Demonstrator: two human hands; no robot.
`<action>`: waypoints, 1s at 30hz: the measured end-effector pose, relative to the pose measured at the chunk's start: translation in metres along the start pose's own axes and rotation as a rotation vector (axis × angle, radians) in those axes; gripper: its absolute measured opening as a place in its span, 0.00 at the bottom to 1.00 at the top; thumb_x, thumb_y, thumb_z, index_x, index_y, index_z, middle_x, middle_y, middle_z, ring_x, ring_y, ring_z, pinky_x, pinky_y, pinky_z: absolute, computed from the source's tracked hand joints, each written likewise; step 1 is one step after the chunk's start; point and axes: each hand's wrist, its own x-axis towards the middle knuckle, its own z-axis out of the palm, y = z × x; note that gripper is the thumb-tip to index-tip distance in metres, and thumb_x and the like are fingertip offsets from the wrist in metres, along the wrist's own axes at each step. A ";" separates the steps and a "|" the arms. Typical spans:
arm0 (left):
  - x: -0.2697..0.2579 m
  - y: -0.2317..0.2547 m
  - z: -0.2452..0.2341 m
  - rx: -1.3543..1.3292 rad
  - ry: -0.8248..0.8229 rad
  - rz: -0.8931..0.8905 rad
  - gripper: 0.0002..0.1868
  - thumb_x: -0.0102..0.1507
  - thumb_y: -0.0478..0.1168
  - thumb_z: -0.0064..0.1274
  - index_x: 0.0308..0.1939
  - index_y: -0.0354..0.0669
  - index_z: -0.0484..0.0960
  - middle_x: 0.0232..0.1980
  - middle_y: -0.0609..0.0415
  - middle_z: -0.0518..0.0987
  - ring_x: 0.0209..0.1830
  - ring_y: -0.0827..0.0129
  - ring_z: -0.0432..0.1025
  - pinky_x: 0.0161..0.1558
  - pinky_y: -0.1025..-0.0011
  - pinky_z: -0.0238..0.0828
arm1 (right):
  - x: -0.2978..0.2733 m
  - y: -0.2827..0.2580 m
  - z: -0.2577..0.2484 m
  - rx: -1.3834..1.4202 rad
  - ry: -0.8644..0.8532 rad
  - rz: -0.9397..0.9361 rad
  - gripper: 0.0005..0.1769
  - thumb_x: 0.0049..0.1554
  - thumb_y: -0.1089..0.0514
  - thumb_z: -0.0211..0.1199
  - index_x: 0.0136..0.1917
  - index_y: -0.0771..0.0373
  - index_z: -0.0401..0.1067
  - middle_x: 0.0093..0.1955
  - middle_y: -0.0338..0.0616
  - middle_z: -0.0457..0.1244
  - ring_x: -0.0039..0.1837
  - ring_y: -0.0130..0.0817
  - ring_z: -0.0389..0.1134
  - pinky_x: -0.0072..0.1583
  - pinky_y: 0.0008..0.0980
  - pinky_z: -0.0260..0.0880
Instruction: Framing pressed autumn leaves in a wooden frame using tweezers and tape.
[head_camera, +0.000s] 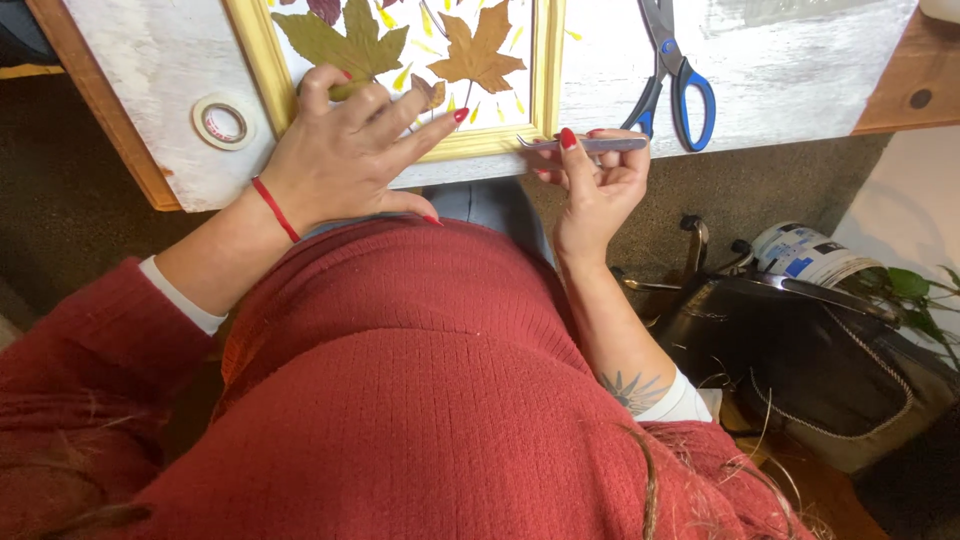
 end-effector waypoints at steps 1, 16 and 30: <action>-0.007 0.001 0.002 0.003 0.000 -0.004 0.49 0.67 0.83 0.31 0.77 0.57 0.74 0.66 0.61 0.70 0.63 0.67 0.57 0.66 0.55 0.50 | 0.002 0.000 -0.002 0.001 -0.005 0.000 0.15 0.63 0.71 0.63 0.58 0.67 0.60 0.50 0.52 0.67 0.46 0.38 0.76 0.41 0.30 0.77; -0.008 0.052 0.031 0.050 0.023 -0.172 0.47 0.66 0.83 0.28 0.82 0.68 0.67 0.81 0.63 0.67 0.84 0.61 0.45 0.75 0.31 0.16 | 0.042 -0.006 -0.013 -0.003 -0.132 -0.067 0.14 0.65 0.69 0.64 0.59 0.67 0.61 0.52 0.49 0.66 0.47 0.35 0.75 0.41 0.29 0.77; -0.011 0.060 0.050 -0.030 -0.056 -0.219 0.50 0.68 0.85 0.32 0.84 0.64 0.66 0.86 0.59 0.62 0.88 0.59 0.42 0.71 0.23 0.20 | 0.058 -0.007 -0.023 -0.031 -0.152 -0.051 0.15 0.64 0.69 0.66 0.58 0.65 0.61 0.50 0.46 0.66 0.46 0.36 0.75 0.40 0.29 0.76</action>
